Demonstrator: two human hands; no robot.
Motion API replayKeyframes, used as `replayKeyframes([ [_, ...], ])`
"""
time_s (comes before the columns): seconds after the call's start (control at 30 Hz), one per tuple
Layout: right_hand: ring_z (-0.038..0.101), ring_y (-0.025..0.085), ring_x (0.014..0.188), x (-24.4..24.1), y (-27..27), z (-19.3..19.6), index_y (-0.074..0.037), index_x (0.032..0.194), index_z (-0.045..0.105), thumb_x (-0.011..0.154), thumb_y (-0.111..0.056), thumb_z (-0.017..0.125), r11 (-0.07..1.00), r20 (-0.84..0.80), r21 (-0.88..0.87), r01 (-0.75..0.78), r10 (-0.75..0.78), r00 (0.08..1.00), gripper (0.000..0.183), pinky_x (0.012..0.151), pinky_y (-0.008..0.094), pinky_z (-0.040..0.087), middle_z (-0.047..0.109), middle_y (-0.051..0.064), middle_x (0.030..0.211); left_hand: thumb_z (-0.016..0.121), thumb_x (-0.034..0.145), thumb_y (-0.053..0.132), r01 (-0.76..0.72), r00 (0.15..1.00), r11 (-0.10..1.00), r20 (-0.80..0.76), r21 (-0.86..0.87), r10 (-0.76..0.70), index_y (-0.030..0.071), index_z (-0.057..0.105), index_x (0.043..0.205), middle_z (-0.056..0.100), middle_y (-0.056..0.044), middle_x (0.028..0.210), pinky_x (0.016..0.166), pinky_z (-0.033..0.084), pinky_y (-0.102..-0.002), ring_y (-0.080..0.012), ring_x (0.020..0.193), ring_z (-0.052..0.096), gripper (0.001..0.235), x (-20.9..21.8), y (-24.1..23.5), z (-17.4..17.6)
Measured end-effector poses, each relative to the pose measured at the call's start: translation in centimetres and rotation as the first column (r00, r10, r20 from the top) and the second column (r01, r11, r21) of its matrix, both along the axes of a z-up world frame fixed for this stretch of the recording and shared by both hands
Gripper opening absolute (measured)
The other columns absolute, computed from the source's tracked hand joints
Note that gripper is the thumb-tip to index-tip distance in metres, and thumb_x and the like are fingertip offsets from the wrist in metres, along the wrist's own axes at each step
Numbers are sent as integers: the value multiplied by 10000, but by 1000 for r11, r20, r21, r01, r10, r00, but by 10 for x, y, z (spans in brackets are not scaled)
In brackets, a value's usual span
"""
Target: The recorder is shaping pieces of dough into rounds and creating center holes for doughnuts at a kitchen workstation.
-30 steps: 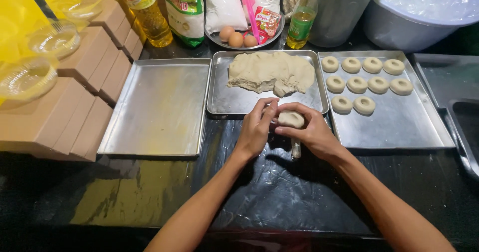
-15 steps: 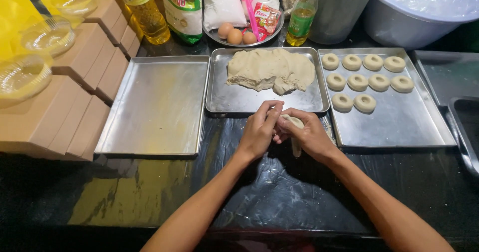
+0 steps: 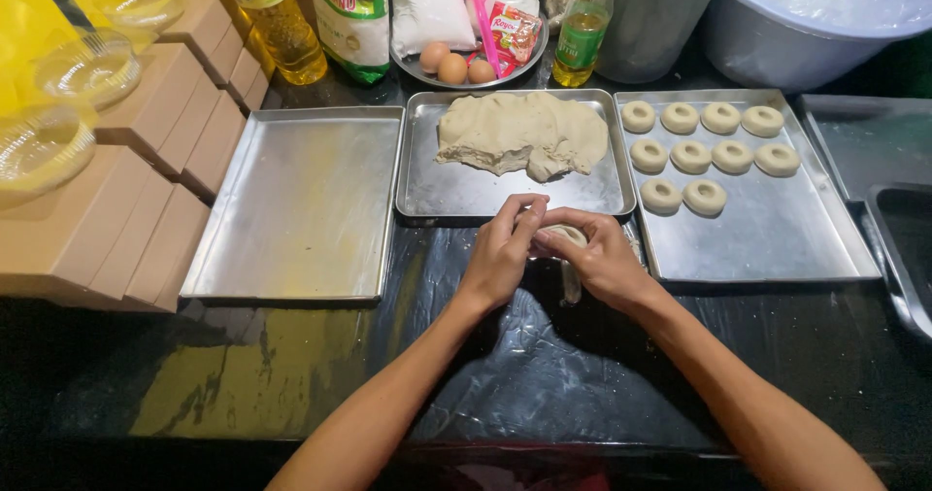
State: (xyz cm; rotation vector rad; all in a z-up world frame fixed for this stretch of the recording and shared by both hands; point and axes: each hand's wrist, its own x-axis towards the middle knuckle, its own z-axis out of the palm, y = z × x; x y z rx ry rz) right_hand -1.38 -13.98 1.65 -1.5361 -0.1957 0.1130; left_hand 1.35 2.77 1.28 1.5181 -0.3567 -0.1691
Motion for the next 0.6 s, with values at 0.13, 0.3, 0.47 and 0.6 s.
replayKeyframes([
  [0.13, 654, 123, 813, -2, -5, -4, 42, 1059, 706, 987, -122, 622, 997, 33, 82, -6, 3, 999, 198, 763, 265, 547, 705, 77, 900, 520, 1042, 421, 0, 999, 998, 32, 61, -2, 10, 650, 1267, 697, -179, 856, 691, 536, -307, -191, 777, 662, 487, 0, 0, -1],
  [0.3, 346, 123, 467, -2, -14, -15, -91, 570, 398, 1025, -258, 527, 942, 70, 303, 148, -177, 982, 501, 467, 291, 274, 394, 16, 505, 502, 1039, 437, 60, 998, 998, 16, -34, -60, 3, 602, 1278, 743, -116, 1009, 746, 592, -314, -171, 950, 712, 505, 1, -5, -5],
  [0.47, 282, 102, 449, -4, -7, -22, -102, 545, 350, 1069, -271, 498, 956, 75, 237, 174, -197, 978, 570, 440, 296, 212, 334, -17, 500, 466, 1039, 454, 133, 974, 968, -154, -212, -168, 9, 595, 1283, 712, -137, 1064, 810, 571, -340, -199, 979, 684, 524, 1, -9, -16],
  [0.6, 428, 108, 516, -10, 13, -14, -15, 642, 533, 1136, -238, 449, 937, 224, -96, 336, -308, 925, 549, 484, 267, 336, 499, 14, 562, 420, 1023, 552, 57, 906, 888, -349, -457, -238, -11, 605, 1284, 696, -152, 1132, 971, 516, -359, -215, 1070, 664, 648, 10, -9, -21],
])
